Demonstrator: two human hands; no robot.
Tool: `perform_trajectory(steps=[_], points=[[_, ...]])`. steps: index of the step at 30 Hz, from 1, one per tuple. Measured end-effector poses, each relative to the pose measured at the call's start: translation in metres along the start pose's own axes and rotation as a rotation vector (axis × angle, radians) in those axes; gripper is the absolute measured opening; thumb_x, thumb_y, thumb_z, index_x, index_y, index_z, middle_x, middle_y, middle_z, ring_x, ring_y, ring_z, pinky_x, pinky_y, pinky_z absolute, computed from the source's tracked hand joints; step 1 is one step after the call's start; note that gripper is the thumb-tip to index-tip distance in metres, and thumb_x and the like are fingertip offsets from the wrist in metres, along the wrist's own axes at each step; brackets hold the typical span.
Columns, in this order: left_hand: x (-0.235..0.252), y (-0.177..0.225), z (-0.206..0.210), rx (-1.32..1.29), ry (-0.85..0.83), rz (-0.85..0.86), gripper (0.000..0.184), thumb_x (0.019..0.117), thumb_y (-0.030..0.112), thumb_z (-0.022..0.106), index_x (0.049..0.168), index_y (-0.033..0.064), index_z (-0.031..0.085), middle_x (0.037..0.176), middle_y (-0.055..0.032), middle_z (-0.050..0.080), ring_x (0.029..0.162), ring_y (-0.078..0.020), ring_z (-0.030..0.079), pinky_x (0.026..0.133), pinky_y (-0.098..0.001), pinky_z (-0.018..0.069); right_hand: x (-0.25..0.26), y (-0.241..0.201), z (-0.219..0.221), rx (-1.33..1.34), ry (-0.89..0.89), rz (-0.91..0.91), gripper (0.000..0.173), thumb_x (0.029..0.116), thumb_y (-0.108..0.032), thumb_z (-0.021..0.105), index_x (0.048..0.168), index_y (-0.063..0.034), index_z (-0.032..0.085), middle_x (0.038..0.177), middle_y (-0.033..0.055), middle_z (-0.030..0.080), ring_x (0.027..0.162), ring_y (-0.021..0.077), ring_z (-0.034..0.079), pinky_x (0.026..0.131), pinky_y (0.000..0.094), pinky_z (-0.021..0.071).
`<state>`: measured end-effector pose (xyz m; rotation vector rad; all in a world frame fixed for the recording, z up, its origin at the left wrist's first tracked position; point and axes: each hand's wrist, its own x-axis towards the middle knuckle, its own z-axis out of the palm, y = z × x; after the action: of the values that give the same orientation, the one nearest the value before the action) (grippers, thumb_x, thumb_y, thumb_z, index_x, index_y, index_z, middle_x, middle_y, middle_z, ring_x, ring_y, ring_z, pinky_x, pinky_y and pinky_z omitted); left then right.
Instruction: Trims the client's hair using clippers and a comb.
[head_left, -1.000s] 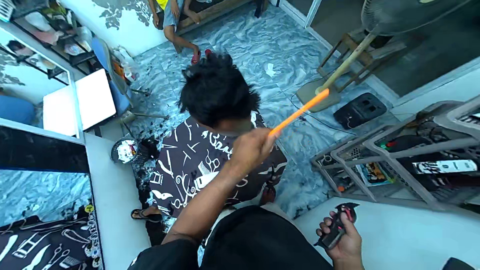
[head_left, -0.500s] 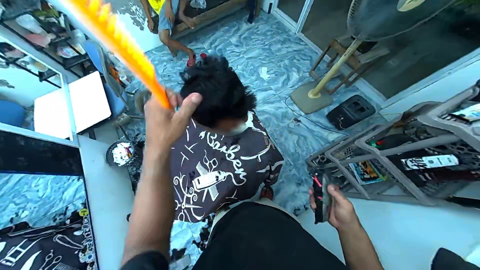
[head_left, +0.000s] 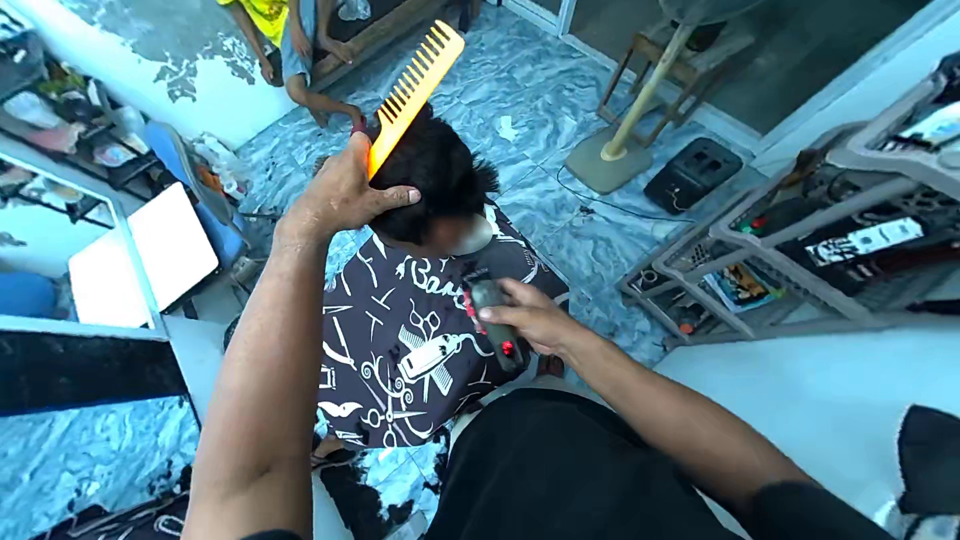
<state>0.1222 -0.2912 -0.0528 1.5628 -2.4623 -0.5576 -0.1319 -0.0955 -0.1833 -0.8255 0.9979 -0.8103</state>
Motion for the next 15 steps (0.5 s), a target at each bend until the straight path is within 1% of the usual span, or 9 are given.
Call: perform_trajectory(steps=[2,4,6,8,10,12,13,15], points=[[0.005,0.01,-0.003,0.028,-0.016,-0.029,0.084,0.0819,0.061,0.078,0.133,0.0036,0.044,0.109,-0.0217,0.066,0.104,-0.0384,0.067,0.091,-0.0643,0.0513,0.021,-0.01,0.022,-0.056,0.007,-0.038,0.058,0.0905,-0.014,0.075,0.141,-0.0043,0.049,0.113,0.0163,0.071,0.094,0.0269,0.073,0.084,0.0439,0.0623],[0.011,0.019,-0.005,0.041,-0.027,-0.054,0.084,0.0826,0.062,0.077,0.134,0.0033,0.044,0.11,-0.0233,0.066,0.105,-0.0407,0.067,0.091,-0.0659,0.0502,0.044,-0.011,0.036,-0.123,0.061,-0.035,0.064,0.0853,-0.018,0.08,0.14,-0.0058,0.05,0.115,0.0157,0.07,0.091,0.0265,0.073,0.08,0.0441,0.0626],[0.018,0.025,-0.006,0.048,-0.029,-0.072,0.085,0.0825,0.063,0.077,0.134,0.0033,0.044,0.111,-0.0235,0.065,0.106,-0.0408,0.066,0.092,-0.0662,0.0499,0.061,-0.009,0.045,-0.122,0.149,0.019,0.064,0.0809,-0.02,0.083,0.136,-0.0052,0.053,0.111,0.0175,0.069,0.086,0.0278,0.071,0.073,0.0451,0.0613],[0.024,0.031,-0.007,0.071,-0.032,-0.081,0.087,0.0826,0.065,0.075,0.136,0.004,0.043,0.112,-0.0231,0.065,0.107,-0.0404,0.066,0.092,-0.0662,0.0501,0.069,-0.009,0.049,-0.059,0.214,0.054,0.064,0.078,-0.022,0.086,0.131,-0.0029,0.055,0.105,0.0186,0.068,0.086,0.0289,0.07,0.071,0.0461,0.0602],[0.028,0.037,-0.008,0.087,-0.039,-0.089,0.086,0.0834,0.065,0.074,0.134,0.0033,0.043,0.111,-0.0242,0.065,0.105,-0.042,0.066,0.091,-0.0671,0.05,0.069,-0.012,0.051,0.012,0.247,0.054,0.06,0.078,-0.022,0.088,0.125,0.0,0.057,0.1,0.019,0.069,0.084,0.0284,0.07,0.072,0.045,0.0613],[0.03,0.04,-0.008,0.102,-0.044,-0.08,0.085,0.0838,0.065,0.074,0.133,0.003,0.044,0.11,-0.0242,0.065,0.104,-0.0419,0.066,0.09,-0.0667,0.0504,0.068,-0.013,0.05,0.082,0.243,0.035,0.055,0.0819,-0.022,0.086,0.123,0.0016,0.058,0.099,0.0197,0.071,0.081,0.0284,0.073,0.073,0.0434,0.0635],[0.031,0.042,-0.008,0.104,-0.046,-0.077,0.085,0.0839,0.065,0.074,0.133,0.0029,0.044,0.11,-0.0245,0.065,0.104,-0.0421,0.066,0.09,-0.0667,0.0502,0.068,-0.013,0.05,0.11,0.238,0.023,0.052,0.0838,-0.022,0.085,0.121,0.0018,0.058,0.097,0.0199,0.072,0.079,0.0284,0.073,0.071,0.0425,0.0637],[0.031,0.046,-0.008,0.102,-0.053,-0.071,0.084,0.0845,0.063,0.075,0.134,0.0026,0.043,0.11,-0.025,0.065,0.105,-0.0425,0.066,0.091,-0.067,0.0495,0.065,-0.016,0.049,0.153,0.226,0.012,0.048,0.0866,-0.022,0.083,0.121,0.0011,0.059,0.097,0.0199,0.071,0.076,0.0288,0.074,0.07,0.0423,0.0642]])
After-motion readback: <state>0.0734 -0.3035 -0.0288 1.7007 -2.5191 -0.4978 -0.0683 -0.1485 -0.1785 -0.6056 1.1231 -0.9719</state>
